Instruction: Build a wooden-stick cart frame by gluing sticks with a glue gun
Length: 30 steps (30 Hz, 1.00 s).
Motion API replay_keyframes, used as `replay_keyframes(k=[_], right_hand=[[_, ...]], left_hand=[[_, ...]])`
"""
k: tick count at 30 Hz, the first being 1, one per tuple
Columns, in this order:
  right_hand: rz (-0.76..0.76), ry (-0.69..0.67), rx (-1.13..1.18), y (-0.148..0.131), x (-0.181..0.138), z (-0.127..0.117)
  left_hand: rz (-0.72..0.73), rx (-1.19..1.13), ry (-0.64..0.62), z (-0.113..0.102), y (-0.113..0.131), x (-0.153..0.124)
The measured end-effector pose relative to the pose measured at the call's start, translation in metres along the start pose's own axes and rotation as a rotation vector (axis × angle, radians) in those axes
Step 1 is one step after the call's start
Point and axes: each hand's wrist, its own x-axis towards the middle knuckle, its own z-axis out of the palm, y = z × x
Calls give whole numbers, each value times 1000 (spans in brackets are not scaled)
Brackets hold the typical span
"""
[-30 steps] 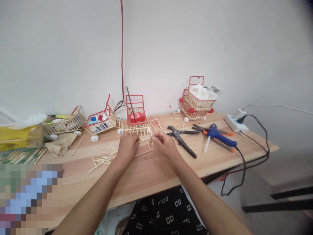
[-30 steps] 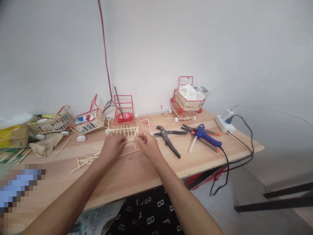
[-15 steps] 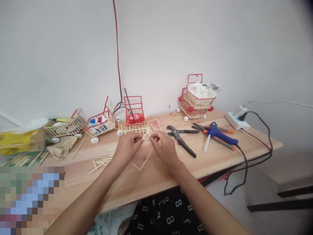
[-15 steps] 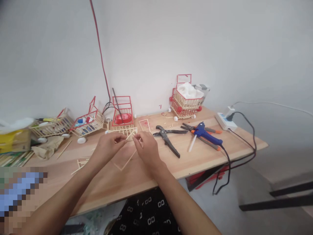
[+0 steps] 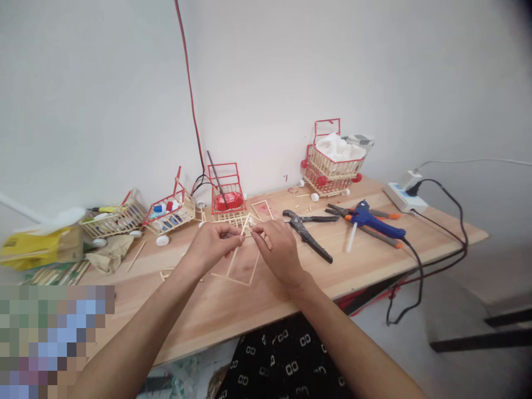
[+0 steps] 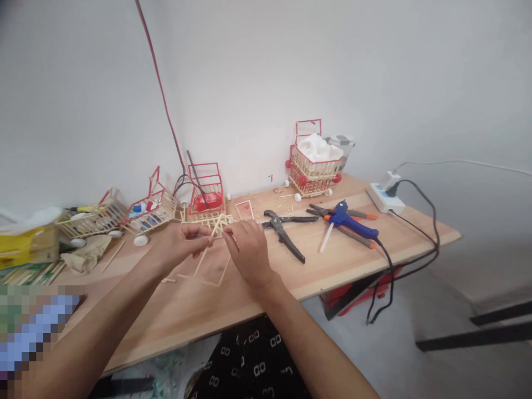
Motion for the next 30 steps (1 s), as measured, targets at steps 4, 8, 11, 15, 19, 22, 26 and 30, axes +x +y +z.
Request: replay_keyframes(k=[4,8,11,15,19,22,26,30], right_hand=[[-7,4,-23,-1,0,-1],[-25,-18,-61,-2,0,-2],[-35,-23,-83,-4,0,-3],[-36,-21,-106,-6,0,-3],[-60,-30,-107,-6,-1,-3],[-56,-36,-108,-6,-1,-2],[-38,-47,-105,-7,0,-3],[-35,-46,-137,-7,0,-4]], left_hand=[[0,-7,6,0,-5,3],[18,9,-4,-2,-10,4],[44,18,-20,-3,-12,3],[49,43,-17,-4,-12,3],[57,42,-22,-6,-13,4],[72,42,-26,-7,-14,4],[58,54,-21,-7,-11,2],[35,62,-11,-7,-10,0]])
